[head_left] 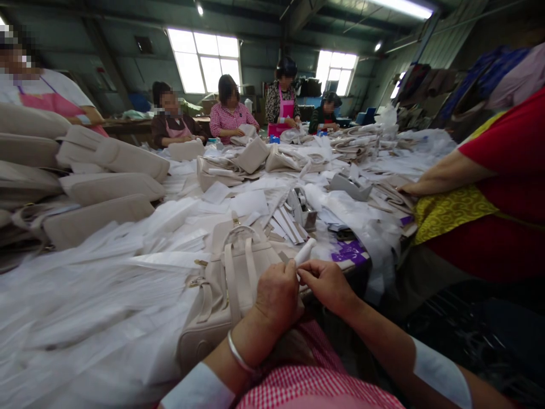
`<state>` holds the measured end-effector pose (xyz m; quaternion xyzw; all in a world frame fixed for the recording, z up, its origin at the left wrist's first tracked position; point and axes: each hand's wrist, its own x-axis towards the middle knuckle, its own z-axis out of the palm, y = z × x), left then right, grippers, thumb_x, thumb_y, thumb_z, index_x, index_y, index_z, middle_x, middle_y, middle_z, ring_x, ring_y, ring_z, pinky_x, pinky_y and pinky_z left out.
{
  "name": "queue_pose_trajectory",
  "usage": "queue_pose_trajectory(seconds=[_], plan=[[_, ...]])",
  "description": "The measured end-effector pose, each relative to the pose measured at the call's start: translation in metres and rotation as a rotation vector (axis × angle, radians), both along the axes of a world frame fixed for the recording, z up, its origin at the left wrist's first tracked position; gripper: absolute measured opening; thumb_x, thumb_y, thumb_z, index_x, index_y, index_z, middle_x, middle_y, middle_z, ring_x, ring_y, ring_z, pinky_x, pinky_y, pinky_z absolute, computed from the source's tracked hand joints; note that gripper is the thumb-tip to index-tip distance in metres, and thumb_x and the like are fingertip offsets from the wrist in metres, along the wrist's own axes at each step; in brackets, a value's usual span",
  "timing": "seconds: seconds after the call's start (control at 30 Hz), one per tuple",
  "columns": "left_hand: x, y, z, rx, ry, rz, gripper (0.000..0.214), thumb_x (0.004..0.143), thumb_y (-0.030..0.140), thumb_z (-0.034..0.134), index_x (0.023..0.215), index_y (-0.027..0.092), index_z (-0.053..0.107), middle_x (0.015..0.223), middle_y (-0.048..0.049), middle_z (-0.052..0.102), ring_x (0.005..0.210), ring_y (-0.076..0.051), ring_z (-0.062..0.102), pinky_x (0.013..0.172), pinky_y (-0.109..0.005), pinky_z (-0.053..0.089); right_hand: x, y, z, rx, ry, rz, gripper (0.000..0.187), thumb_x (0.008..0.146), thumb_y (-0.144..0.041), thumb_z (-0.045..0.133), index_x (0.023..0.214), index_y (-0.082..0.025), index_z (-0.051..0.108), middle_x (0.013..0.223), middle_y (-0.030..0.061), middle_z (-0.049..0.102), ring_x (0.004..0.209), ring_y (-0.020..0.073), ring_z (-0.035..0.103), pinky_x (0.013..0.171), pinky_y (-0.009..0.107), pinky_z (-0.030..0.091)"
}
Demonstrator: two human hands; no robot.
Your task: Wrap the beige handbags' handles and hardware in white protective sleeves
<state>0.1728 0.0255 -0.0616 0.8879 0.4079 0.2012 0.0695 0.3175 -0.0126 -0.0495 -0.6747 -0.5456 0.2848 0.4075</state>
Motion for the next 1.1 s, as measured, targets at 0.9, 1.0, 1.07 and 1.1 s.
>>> queue_pose_trajectory(seconds=[0.9,1.0,1.07,1.1], plan=[[-0.012,0.035,0.004,-1.137,-0.739,-0.137,0.031,0.088,0.024,0.048,0.086,0.010,0.075,0.066,-0.0051,0.066,0.059,-0.014,0.056,0.060,-0.025,0.044,0.005,0.020,-0.056,-0.014,0.760,0.159,0.039,0.081,-0.055,0.069,0.077,-0.016,0.064,0.059,-0.0028,0.052,0.051,0.0094,0.040,0.049,0.024,0.029],[-0.009,0.031,0.005,-1.027,-0.679,-0.137,0.032,0.089,0.021,0.045,0.091,0.010,0.074,0.068,-0.0061,0.068,0.061,-0.016,0.059,0.062,-0.027,0.047,0.002,0.018,-0.050,-0.095,0.724,0.178,0.046,0.081,-0.062,0.066,0.080,-0.016,0.062,0.059,-0.0026,0.053,0.049,0.0093,0.037,0.047,0.024,0.027],[-0.007,0.024,0.009,-0.867,-0.564,-0.126,0.030,0.089,0.020,0.045,0.096,0.011,0.073,0.077,-0.0085,0.071,0.068,-0.018,0.063,0.064,-0.028,0.049,-0.001,0.017,-0.045,-0.131,0.670,0.160,0.043,0.076,-0.058,0.071,0.083,-0.015,0.064,0.060,-0.0029,0.053,0.048,0.0086,0.035,0.046,0.024,0.023],[-0.008,0.020,0.012,-0.755,-0.470,-0.114,0.029,0.089,0.020,0.047,0.099,0.011,0.072,0.081,-0.0102,0.072,0.070,-0.020,0.064,0.066,-0.030,0.051,-0.002,0.017,-0.044,-0.150,0.652,0.129,0.042,0.075,-0.055,0.074,0.082,-0.015,0.064,0.059,-0.0033,0.053,0.047,0.0085,0.034,0.046,0.024,0.022]])
